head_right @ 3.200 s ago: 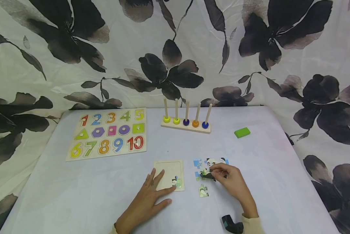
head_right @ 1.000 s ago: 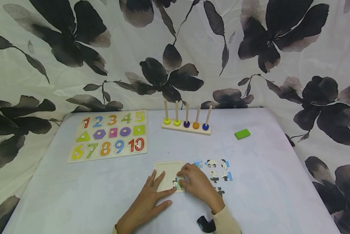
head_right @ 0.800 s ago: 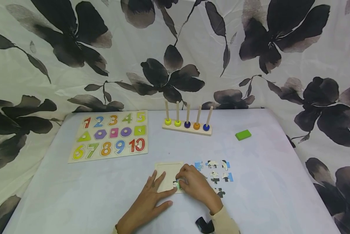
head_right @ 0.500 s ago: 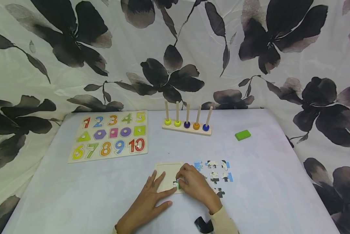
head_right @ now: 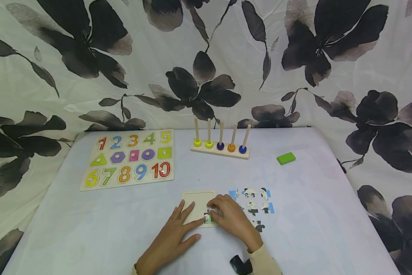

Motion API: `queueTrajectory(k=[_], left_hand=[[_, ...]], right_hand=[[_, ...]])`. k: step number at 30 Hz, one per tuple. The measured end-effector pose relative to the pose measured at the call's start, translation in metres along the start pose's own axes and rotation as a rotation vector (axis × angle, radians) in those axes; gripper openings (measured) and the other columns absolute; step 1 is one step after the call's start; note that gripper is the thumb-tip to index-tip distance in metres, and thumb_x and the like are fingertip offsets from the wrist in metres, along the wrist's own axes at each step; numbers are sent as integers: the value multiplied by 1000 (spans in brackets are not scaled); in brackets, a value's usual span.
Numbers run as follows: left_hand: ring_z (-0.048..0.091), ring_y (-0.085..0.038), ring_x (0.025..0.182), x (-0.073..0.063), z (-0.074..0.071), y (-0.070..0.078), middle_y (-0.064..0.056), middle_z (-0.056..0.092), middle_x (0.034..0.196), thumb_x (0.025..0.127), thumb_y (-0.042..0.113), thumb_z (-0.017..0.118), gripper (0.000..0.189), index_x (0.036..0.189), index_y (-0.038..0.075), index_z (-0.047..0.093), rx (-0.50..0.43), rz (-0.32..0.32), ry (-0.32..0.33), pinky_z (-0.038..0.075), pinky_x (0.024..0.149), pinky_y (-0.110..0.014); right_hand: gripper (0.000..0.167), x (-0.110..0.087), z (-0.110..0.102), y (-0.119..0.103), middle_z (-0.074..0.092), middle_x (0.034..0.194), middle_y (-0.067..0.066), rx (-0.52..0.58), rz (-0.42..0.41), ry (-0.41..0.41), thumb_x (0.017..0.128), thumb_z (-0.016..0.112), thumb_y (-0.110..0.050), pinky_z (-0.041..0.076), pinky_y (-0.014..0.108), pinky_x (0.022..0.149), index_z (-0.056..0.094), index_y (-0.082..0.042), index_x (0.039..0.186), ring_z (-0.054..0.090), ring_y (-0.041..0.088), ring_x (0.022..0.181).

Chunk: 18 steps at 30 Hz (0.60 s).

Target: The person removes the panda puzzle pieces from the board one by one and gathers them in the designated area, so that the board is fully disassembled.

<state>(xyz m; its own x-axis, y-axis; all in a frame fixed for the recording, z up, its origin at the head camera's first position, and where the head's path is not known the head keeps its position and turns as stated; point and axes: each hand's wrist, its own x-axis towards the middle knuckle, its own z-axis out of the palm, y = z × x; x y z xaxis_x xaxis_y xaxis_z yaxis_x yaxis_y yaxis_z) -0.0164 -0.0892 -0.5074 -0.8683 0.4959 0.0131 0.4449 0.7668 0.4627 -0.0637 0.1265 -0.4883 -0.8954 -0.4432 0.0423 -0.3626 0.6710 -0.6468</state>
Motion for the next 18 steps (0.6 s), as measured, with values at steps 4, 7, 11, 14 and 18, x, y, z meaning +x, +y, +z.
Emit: queueTrajectory(k=[4,7,11,14,18], left_hand=[[9,-38,146,0,0,0,-10,29,156,93,48,56,42,132,35,58,-4,6,1,18,115,-55],[11,-39,145,0,-1,1,-11,29,155,93,48,56,44,133,32,58,-3,13,11,19,114,-55],[13,-40,145,-1,-1,0,-12,31,155,92,48,58,45,134,30,58,-3,23,30,22,113,-56],[14,-41,144,-1,-1,0,-12,31,154,92,48,58,45,133,30,58,-6,28,37,22,113,-56],[14,-40,144,-1,-1,0,-11,31,155,91,48,59,46,133,30,58,-8,24,33,22,113,-56]], right_hand=[[12,1,1,0,60,95,-7,-29,-26,5,86,69,-9,48,29,74,73,-11,97,53,8,85],[11,1,2,0,57,92,-7,-56,-28,27,85,70,-9,48,27,72,74,-9,95,52,8,83],[10,2,1,-1,56,91,-9,-65,-8,43,85,70,-10,48,27,72,74,-11,94,51,6,81],[9,2,0,0,55,91,-11,-43,2,35,86,68,-10,48,27,72,74,-13,92,50,5,80],[9,2,-1,-1,55,92,-11,-23,1,30,87,67,-9,48,28,74,73,-14,92,51,6,83]])
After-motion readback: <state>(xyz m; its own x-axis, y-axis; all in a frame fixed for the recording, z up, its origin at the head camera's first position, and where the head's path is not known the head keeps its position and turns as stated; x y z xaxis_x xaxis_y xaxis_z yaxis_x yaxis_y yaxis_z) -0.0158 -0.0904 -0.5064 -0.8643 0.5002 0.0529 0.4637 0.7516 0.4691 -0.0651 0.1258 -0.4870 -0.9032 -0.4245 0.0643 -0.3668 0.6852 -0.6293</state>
